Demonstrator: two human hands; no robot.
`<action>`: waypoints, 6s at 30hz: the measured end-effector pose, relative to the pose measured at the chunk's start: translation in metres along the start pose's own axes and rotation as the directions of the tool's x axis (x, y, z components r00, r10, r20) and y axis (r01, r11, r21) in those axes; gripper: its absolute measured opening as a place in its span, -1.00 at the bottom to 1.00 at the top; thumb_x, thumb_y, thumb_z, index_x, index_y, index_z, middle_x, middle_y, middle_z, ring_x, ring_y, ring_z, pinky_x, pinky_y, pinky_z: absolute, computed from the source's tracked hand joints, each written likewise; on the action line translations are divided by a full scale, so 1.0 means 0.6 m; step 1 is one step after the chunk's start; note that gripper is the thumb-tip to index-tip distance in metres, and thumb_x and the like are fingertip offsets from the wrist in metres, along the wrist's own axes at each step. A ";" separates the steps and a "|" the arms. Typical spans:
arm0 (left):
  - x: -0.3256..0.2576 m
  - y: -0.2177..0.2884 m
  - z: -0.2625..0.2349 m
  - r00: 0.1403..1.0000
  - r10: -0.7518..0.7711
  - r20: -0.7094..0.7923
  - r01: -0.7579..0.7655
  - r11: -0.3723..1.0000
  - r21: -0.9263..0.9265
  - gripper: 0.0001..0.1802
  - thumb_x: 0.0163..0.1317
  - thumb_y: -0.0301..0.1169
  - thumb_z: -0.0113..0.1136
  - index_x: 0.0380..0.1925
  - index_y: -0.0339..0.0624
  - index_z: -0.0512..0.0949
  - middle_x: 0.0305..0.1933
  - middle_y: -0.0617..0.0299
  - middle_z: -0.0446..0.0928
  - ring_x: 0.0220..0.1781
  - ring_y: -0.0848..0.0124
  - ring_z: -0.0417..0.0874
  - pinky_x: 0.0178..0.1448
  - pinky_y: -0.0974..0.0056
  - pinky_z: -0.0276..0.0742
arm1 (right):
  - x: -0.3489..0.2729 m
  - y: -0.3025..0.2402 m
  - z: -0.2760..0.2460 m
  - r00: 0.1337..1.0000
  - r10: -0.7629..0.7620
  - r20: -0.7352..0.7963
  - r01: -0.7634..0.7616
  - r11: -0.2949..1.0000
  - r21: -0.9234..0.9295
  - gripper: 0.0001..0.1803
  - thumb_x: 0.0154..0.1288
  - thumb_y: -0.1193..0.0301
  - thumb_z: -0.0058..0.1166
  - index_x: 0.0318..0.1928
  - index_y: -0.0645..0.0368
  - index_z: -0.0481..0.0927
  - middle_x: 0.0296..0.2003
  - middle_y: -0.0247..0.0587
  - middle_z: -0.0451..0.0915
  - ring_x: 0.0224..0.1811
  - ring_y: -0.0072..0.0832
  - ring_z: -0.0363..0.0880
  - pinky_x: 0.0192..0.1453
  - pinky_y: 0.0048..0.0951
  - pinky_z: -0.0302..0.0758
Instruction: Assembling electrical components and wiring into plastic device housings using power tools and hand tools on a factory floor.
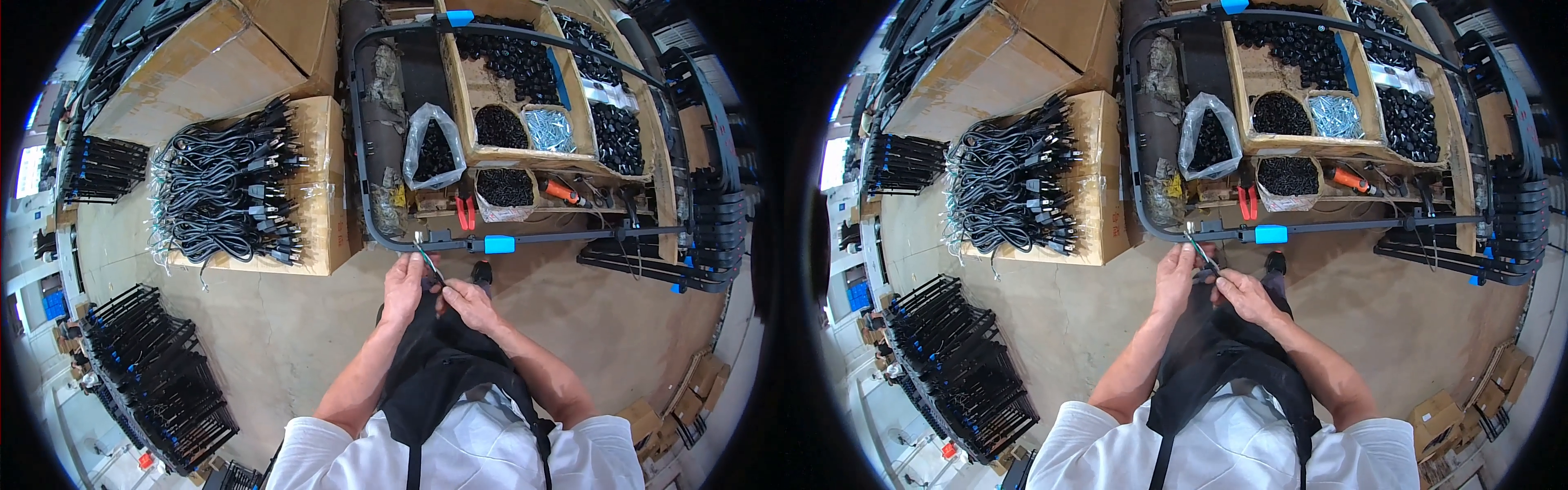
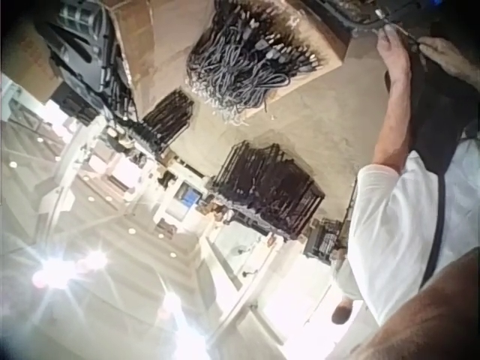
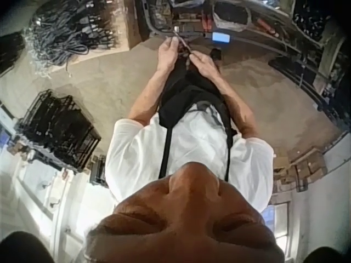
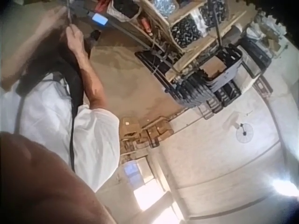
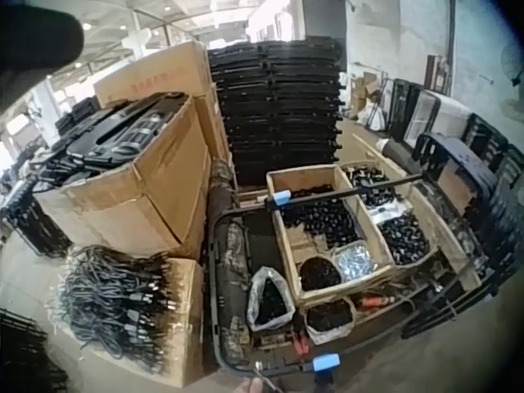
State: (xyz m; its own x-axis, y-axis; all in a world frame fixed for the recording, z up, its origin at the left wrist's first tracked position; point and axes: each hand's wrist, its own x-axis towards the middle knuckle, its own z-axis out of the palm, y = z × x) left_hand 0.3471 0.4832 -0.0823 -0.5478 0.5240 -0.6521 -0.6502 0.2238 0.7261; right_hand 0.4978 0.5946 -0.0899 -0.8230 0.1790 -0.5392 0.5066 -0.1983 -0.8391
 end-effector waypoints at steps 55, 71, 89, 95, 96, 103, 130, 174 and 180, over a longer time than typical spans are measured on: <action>-0.036 -0.062 -0.022 0.998 0.070 0.007 -0.070 0.995 0.072 -0.70 0.71 -0.29 -0.02 0.01 -0.28 0.61 -0.28 0.26 0.66 -0.22 0.51 0.65 -0.01 0.36 0.61 | 0.347 -0.217 -0.118 0.948 -0.156 -0.279 0.177 0.983 0.050 -0.68 0.59 0.16 0.21 -0.21 0.15 0.75 -0.56 -0.53 0.50 -0.66 -0.71 0.34 -0.59 -0.55 0.28; 0.014 -0.028 0.027 0.989 0.121 -0.088 -0.132 0.982 -0.134 -0.72 0.70 -0.29 0.00 0.05 -0.26 0.60 -0.23 0.25 0.68 -0.22 0.50 0.67 -0.02 0.36 0.62 | 0.321 -0.224 -0.121 0.992 -0.106 0.067 0.123 0.933 -0.339 -0.50 0.52 0.05 0.21 -0.03 0.34 0.73 -0.45 -0.21 0.70 -0.51 -0.47 0.66 -0.40 -0.31 0.56; 0.036 -0.012 0.004 0.995 0.096 -0.004 -0.090 0.914 -0.395 -0.79 0.65 -0.36 0.09 0.09 -0.25 0.54 -0.09 0.16 0.71 -0.14 0.42 0.75 0.05 0.29 0.71 | 0.331 -0.279 -0.091 0.995 -0.100 0.010 0.094 0.886 -0.454 -0.56 0.53 0.09 0.20 -0.01 0.27 0.75 -0.50 -0.22 0.67 -0.51 -0.49 0.64 -0.34 -0.28 0.56; 0.039 -0.016 0.004 0.994 0.100 0.033 -0.071 0.868 -0.491 -0.75 0.63 -0.39 0.12 0.20 -0.18 0.52 -0.05 0.19 0.70 -0.15 0.43 0.75 0.00 0.30 0.72 | 0.343 -0.316 -0.227 0.955 -0.229 -0.191 -0.002 0.637 -0.770 -0.69 0.36 0.21 0.20 -0.12 0.14 0.82 -0.30 0.02 0.80 -0.19 -0.14 0.83 -0.01 -0.15 0.70; 0.040 -0.019 0.008 0.994 0.102 0.039 -0.069 0.863 -0.500 -0.75 0.63 -0.39 0.12 0.20 -0.18 0.52 -0.05 0.19 0.70 -0.15 0.43 0.75 0.00 0.30 0.72 | 0.346 -0.305 -0.238 0.954 -0.228 -0.194 -0.007 0.630 -0.777 -0.69 0.36 0.21 0.20 -0.12 0.14 0.82 -0.30 0.02 0.80 -0.19 -0.14 0.83 -0.01 -0.15 0.70; 0.019 -0.025 0.011 0.996 0.086 0.025 -0.062 0.864 -0.500 -0.78 0.62 -0.42 0.13 0.16 -0.21 0.53 -0.06 0.17 0.70 -0.14 0.40 0.76 0.02 0.25 0.75 | 0.388 -0.246 -0.209 0.896 -0.344 0.281 0.268 -0.088 -0.959 -0.82 0.33 0.45 0.03 -0.20 0.12 0.72 -0.30 -0.02 0.78 -0.11 -0.08 0.81 -0.01 -0.04 0.70; 0.008 -0.028 0.004 1.000 0.013 0.006 -0.010 0.955 -0.296 -0.82 0.54 -0.29 0.29 -0.13 -0.16 0.69 -0.21 0.27 0.74 -0.29 0.50 0.72 -0.19 0.39 0.55 | 0.139 -0.277 -0.176 0.976 -0.126 -0.177 0.124 0.992 -0.024 -0.69 0.39 0.43 0.35 0.05 0.29 0.61 -0.32 -0.27 0.72 -0.37 -0.58 0.66 -0.33 -0.55 0.51; -0.002 -0.129 -0.048 0.845 0.534 0.014 -0.519 0.813 0.265 -0.65 0.57 -0.25 0.05 0.15 -0.29 0.50 0.11 -0.22 0.62 0.20 -0.16 0.64 0.30 -0.05 0.55 | 0.121 -0.250 0.063 0.748 0.002 0.663 0.587 -0.468 -0.661 -0.81 0.33 0.32 0.15 -0.10 0.09 0.65 -0.25 -0.14 0.75 -0.09 -0.15 0.75 -0.01 -0.12 0.67; -0.043 -0.118 -0.048 0.851 0.525 0.028 -0.507 0.806 0.306 -0.62 0.53 -0.25 0.11 0.18 -0.24 0.57 0.13 -0.19 0.66 0.24 -0.13 0.67 0.33 -0.02 0.57 | 0.096 -0.249 0.048 0.683 -0.030 0.730 0.636 -0.466 -0.615 -0.85 0.34 0.36 0.10 -0.17 0.13 0.62 -0.19 -0.10 0.61 -0.04 -0.17 0.66 0.00 -0.19 0.70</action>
State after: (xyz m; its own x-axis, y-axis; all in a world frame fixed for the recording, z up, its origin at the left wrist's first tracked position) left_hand 0.3921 0.4299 -0.1233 -0.7925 0.5864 -0.1677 -0.0851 0.1660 0.9824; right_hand 0.3674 0.6066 0.0068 -0.7651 -0.5750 -0.2897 -0.6015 0.7989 0.0029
